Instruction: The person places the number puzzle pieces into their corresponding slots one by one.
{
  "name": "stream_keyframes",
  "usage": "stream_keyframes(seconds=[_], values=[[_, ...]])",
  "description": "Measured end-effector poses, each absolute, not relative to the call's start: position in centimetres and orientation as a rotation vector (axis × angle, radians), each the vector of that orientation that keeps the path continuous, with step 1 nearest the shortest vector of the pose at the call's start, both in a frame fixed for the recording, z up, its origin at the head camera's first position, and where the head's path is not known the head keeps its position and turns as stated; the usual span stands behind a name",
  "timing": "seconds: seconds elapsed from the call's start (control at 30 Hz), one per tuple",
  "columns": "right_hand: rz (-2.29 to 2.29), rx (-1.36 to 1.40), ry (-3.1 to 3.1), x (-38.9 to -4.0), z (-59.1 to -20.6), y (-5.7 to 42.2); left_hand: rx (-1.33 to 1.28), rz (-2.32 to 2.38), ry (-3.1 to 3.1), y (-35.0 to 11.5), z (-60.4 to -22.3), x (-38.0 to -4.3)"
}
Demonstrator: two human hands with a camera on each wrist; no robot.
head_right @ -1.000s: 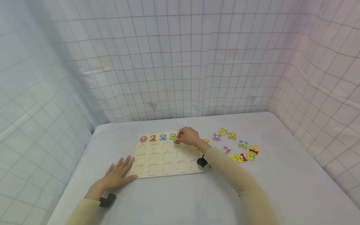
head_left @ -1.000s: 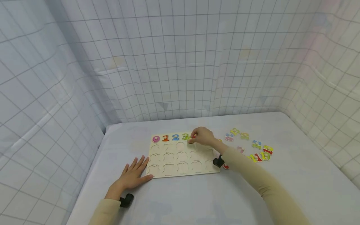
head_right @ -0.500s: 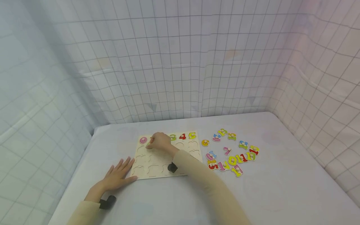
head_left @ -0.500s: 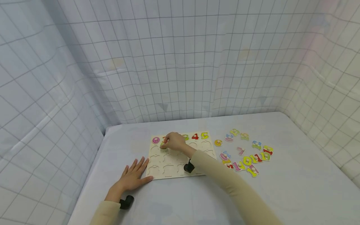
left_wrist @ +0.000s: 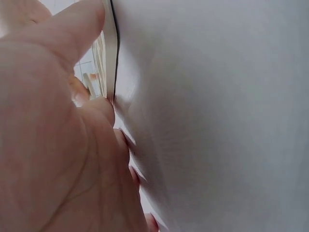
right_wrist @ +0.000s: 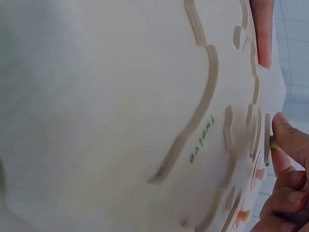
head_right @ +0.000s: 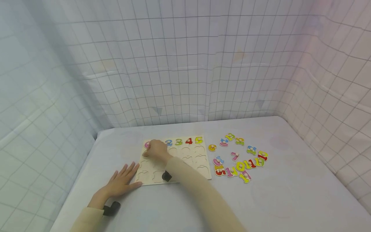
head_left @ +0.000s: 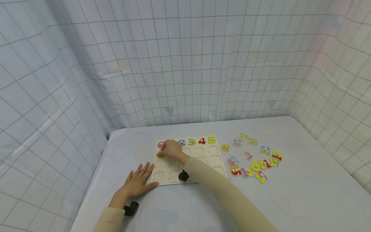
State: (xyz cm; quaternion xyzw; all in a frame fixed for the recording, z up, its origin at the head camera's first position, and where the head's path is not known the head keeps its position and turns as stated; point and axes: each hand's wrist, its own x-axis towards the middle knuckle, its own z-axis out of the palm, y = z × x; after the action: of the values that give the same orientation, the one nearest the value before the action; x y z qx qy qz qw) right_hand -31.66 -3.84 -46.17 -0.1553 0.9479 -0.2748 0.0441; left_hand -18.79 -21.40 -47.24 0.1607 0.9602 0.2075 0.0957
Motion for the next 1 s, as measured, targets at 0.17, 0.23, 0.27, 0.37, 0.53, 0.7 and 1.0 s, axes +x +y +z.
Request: stream_keyframes(seconds=[0.17, 0.23, 0.27, 0.37, 0.53, 0.7, 1.0], values=[[-0.842, -0.483, 2.876, -31.5, -46.7, -4.0, 0.497, 0.635, 2.845, -21.3, -47.3, -18.8], [-0.849, -0.484, 2.878, -31.4, -46.8, -4.0, 0.487, 0.623, 2.84, -21.2, -47.3, -18.8], [-0.851, -0.482, 2.882, -31.4, -46.9, -4.0, 0.482, 0.609, 2.84, -21.2, -47.4, -18.8], [-0.858, -0.479, 2.89, -31.4, -47.0, -4.0, 0.467, 0.583, 2.843, -21.2, -47.4, -18.9], [-0.844, -0.476, 2.905, -31.5, -47.0, -4.0, 0.459, 0.562, 2.857, -21.3, -47.5, -19.0], [-0.832, -0.482, 2.909, -31.5, -47.1, -4.2, 0.459, 0.568, 2.859, -21.5, -47.5, -19.0], [-0.778, -0.491, 2.939, -31.9, -47.6, -4.5, 0.46, 0.575, 2.864, -21.6, -48.1, -19.3]])
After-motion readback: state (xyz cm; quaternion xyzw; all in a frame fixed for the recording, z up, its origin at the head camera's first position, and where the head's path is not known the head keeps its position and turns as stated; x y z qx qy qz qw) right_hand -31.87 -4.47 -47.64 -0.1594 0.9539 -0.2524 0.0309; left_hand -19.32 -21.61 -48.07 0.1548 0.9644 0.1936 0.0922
